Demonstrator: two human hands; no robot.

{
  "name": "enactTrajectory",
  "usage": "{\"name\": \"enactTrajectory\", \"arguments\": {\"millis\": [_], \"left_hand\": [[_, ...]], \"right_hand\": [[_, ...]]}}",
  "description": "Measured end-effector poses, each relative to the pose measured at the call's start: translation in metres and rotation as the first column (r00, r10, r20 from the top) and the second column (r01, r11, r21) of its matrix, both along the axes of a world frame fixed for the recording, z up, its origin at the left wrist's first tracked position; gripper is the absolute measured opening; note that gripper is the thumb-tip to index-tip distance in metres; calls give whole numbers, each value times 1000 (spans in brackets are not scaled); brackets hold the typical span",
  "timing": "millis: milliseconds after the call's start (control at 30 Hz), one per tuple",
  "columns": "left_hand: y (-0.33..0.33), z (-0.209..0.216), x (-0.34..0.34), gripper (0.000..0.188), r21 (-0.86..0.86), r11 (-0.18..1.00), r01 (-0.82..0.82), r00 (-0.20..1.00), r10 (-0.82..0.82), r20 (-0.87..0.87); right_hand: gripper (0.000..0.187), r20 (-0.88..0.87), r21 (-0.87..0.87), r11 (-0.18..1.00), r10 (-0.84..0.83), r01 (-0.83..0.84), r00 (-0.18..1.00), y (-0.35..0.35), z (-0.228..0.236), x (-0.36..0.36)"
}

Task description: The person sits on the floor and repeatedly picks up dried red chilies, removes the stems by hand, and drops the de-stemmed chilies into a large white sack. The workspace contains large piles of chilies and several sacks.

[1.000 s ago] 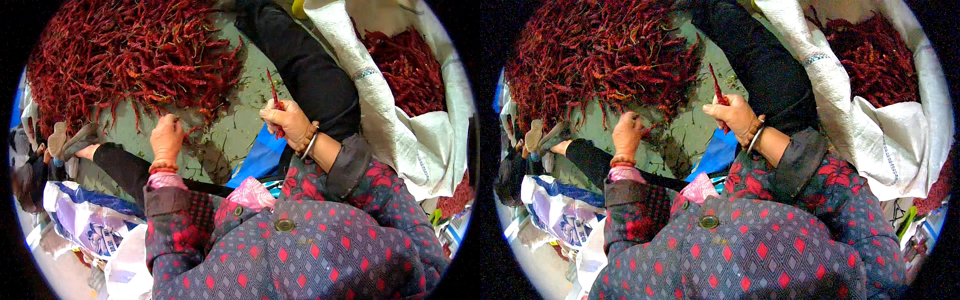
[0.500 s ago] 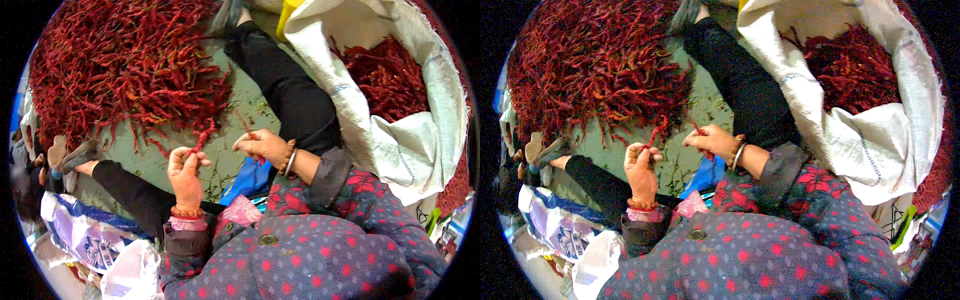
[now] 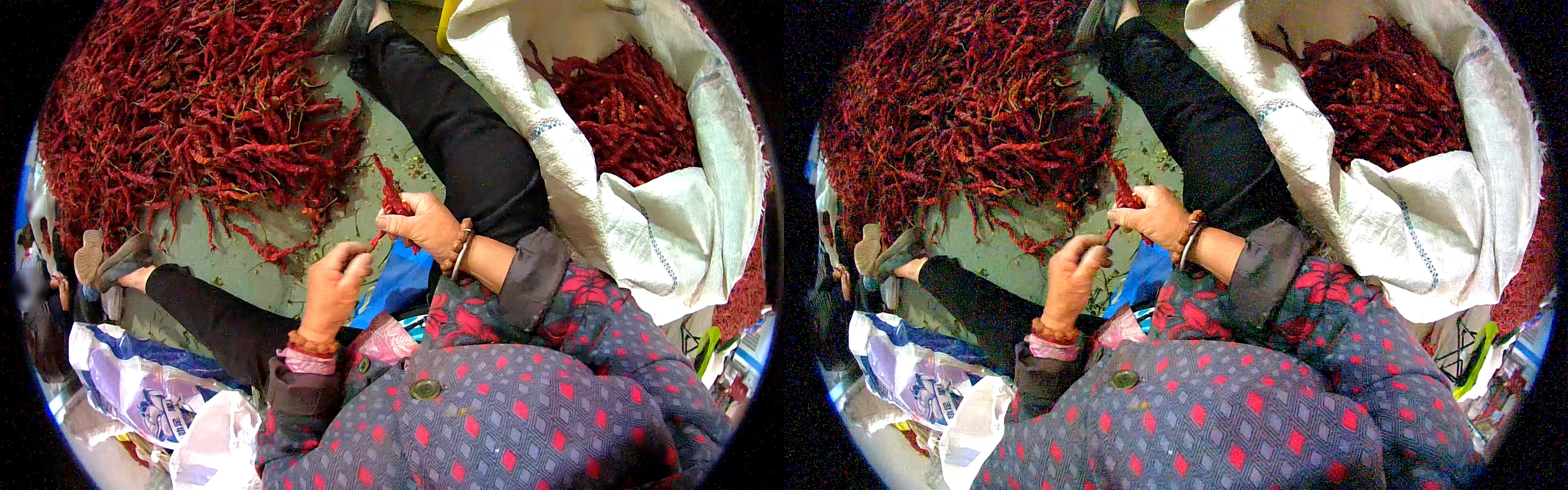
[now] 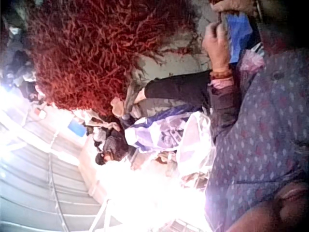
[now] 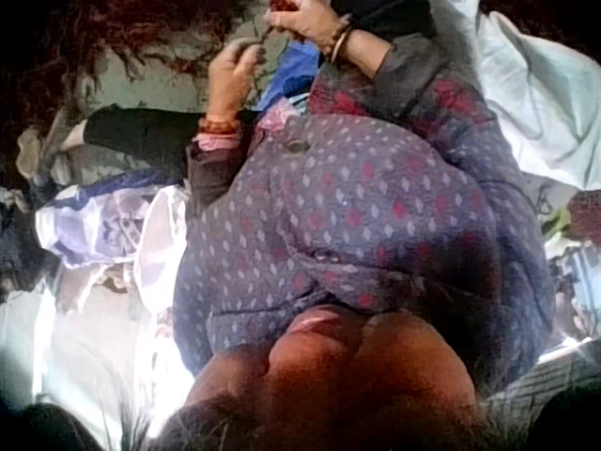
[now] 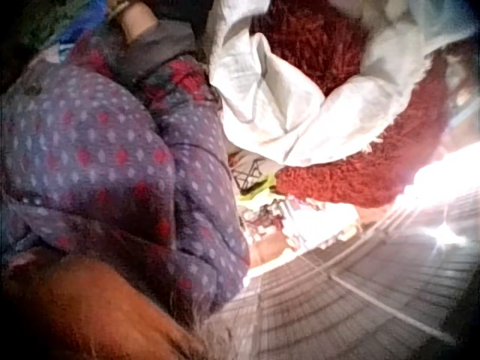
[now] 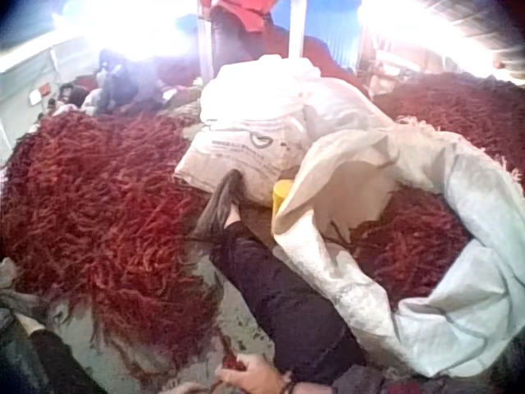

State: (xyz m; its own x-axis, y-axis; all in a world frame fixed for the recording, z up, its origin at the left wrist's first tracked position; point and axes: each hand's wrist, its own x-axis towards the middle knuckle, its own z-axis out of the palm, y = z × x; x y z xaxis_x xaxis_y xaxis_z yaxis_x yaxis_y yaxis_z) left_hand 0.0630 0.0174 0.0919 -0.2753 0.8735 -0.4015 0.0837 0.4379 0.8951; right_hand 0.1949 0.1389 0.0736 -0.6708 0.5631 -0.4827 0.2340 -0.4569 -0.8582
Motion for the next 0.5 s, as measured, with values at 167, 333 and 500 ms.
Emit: {"name": "enactTrajectory", "arguments": {"millis": [167,333,500], "left_hand": [[4,-4,6,12,35,995,98,980,-90,-177],[2,3,3,12,60,966,250,948,-257,187],[-11,-2,0,11,50,946,321,945,-323,50]], "right_hand": [[16,-119,153,988,20,-1,993,-6,-15,0],[14,-4,-154,985,-73,72,997,1,-14,1],[14,-92,-239,968,-101,76,991,2,-10,0]]}}
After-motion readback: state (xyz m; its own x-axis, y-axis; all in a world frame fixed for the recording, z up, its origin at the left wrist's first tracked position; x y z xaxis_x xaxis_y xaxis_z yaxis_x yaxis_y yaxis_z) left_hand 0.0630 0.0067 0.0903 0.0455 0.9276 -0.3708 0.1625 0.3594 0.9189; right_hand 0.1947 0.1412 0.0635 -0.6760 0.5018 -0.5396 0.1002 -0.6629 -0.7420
